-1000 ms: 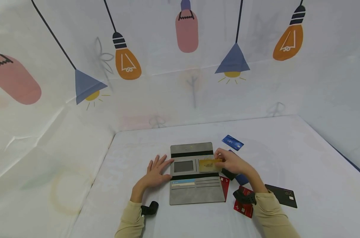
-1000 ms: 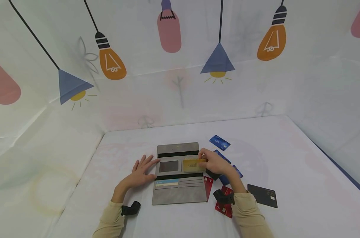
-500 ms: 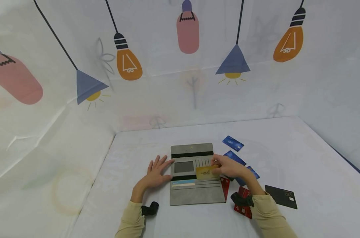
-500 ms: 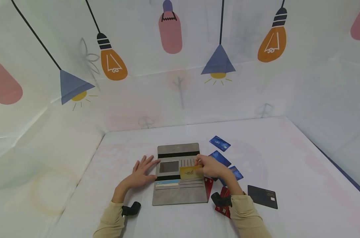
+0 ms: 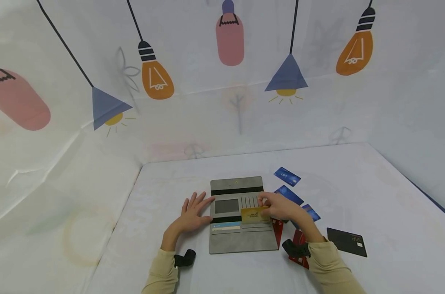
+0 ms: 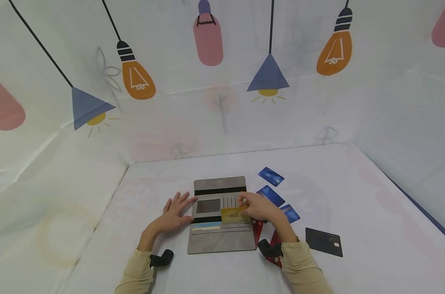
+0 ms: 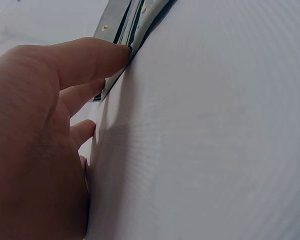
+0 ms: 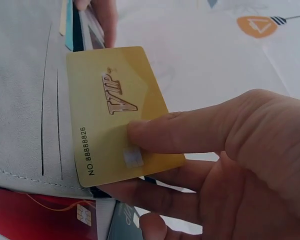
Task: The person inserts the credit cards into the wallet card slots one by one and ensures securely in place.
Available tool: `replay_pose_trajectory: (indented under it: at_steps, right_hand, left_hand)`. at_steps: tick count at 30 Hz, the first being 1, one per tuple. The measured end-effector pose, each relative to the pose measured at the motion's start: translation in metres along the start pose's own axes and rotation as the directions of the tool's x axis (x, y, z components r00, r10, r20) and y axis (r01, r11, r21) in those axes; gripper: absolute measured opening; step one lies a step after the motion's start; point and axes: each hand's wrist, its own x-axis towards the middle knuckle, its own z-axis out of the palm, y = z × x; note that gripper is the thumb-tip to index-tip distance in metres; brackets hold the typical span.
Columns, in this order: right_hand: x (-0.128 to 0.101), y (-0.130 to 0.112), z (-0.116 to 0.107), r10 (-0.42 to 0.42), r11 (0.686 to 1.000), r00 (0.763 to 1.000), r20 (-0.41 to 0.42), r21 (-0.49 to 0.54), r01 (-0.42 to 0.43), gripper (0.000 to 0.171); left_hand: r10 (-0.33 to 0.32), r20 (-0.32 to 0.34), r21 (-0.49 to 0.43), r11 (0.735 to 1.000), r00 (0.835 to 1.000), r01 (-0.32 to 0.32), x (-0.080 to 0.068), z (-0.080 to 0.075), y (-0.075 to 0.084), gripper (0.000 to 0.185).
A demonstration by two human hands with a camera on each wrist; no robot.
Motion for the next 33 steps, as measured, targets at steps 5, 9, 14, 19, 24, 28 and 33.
replay_pose_trajectory:
  at_steps: [5, 9, 14, 19, 24, 28, 33]
  right_hand:
    - [-0.001, -0.005, -0.001, 0.006, 0.999, 1.0, -0.004, -0.033, -0.006, 0.024]
    - [-0.002, -0.009, 0.0, -0.004, 0.999, 1.0, -0.001, -0.048, 0.004, 0.025]
    - [-0.003, -0.012, 0.003, 0.031, 0.999, 1.0, 0.0, -0.043, -0.031, 0.025]
    - [-0.004, -0.015, 0.005, 0.086, 0.991, 0.996, -0.018, -0.102, -0.087, 0.023]
    - [-0.004, -0.019, 0.01, 0.124, 0.978, 0.991, -0.054, -0.163, -0.131, 0.021]
    - [-0.003, -0.02, 0.014, 0.133, 0.967, 0.988, -0.082, -0.208, -0.147, 0.022]
    - [-0.003, -0.023, 0.017, 0.112, 0.964, 0.991, -0.071, -0.235, -0.126, 0.022]
  left_hand:
    - [0.003, 0.001, -0.01, 1.0, 1.0, -0.003, 0.0, 0.001, -0.001, 0.063]
    - [0.009, -0.001, -0.013, 1.0, 1.0, -0.009, 0.0, 0.0, -0.002, 0.063]
    - [0.008, 0.001, -0.015, 1.0, 1.0, -0.008, 0.0, 0.0, -0.002, 0.063]
    - [0.005, 0.001, -0.018, 1.0, 1.0, -0.005, 0.0, -0.001, 0.0, 0.063]
    - [0.006, 0.0, -0.019, 1.0, 1.0, -0.006, -0.001, -0.002, 0.001, 0.063]
    - [0.009, -0.002, -0.022, 1.0, 1.0, -0.009, -0.001, -0.002, 0.002, 0.063]
    - [0.005, 0.006, -0.017, 1.0, 1.0, -0.005, -0.002, -0.003, 0.002, 0.063]
